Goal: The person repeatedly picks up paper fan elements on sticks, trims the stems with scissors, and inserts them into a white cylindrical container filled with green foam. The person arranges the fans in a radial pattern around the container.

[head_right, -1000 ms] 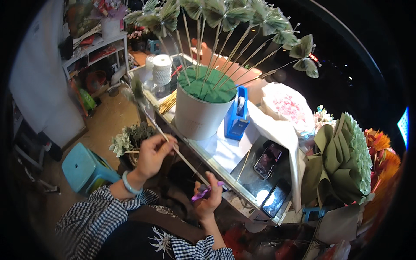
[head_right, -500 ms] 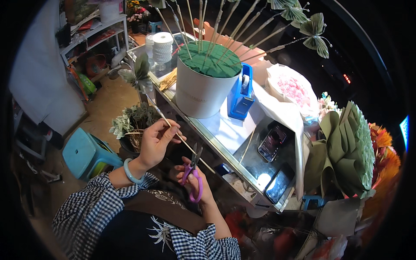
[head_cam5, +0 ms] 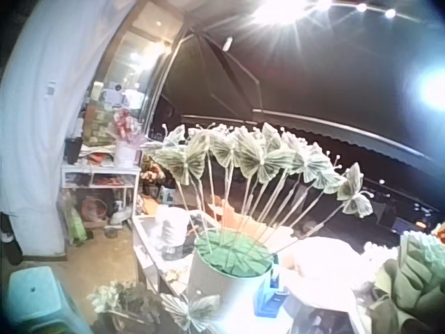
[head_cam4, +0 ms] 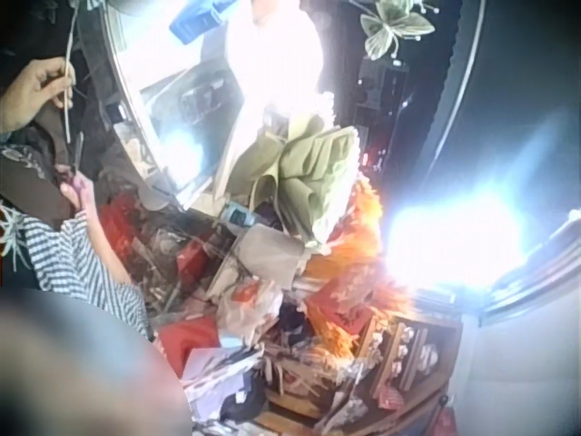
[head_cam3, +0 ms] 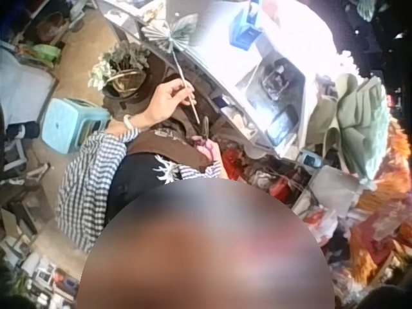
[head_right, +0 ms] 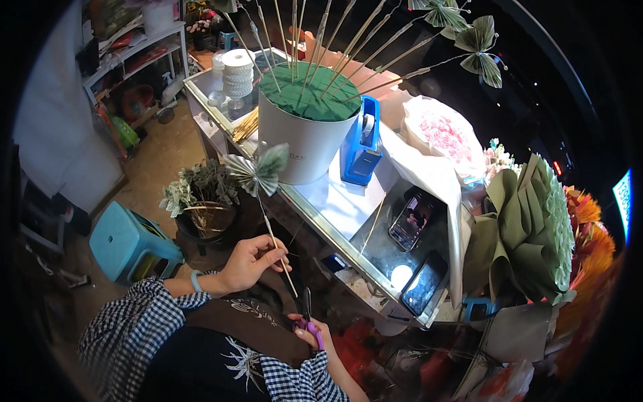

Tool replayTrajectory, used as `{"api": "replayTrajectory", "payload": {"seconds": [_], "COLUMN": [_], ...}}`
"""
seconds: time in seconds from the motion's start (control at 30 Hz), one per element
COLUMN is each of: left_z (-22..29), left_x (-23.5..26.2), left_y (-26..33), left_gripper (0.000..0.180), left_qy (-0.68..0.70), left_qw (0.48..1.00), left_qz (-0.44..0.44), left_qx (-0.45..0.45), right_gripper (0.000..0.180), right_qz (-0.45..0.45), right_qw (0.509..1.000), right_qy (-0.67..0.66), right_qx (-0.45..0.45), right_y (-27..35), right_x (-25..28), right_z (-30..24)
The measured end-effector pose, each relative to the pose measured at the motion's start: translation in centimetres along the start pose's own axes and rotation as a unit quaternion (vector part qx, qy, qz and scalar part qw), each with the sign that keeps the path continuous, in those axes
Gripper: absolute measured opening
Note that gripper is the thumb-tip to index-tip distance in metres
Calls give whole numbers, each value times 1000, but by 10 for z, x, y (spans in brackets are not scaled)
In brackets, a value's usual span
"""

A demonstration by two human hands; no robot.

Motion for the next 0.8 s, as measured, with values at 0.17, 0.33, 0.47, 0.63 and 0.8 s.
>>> {"api": "replayTrajectory", "payload": {"seconds": [0.17,0.33,0.47,0.63,0.8], "left_z": [102,238,299,290,277], "left_x": [-8,-33,-73,-78,-67], "left_y": [-2,-35,-99,-143,-164], "left_gripper": [12,10,16,17,18], "left_qy": [-202,-436,-480,-500,-502], "left_qw": [953,782,709,716,739], "left_qz": [10,6,22,39,23], "left_qx": [-224,-445,-516,-486,-448], "right_gripper": [35,32,31,34,35], "right_qz": [-6,-6,18,-4,24], "right_qw": [1000,1000,997,999,992], "right_qy": [-17,0,72,46,115], "right_qx": [-13,0,27,24,45], "right_y": [-4,-16,-23,-20,-23], "right_x": [1,-15,-14,-12,-7], "right_z": [10,6,1,5,-2]}}
Point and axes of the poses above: each hand's wrist, its own y-axis away from the middle knuckle, its own x-axis out of the back of the hand, z = x × y, the point moved 9 cm from there along -y, towards the middle knuckle
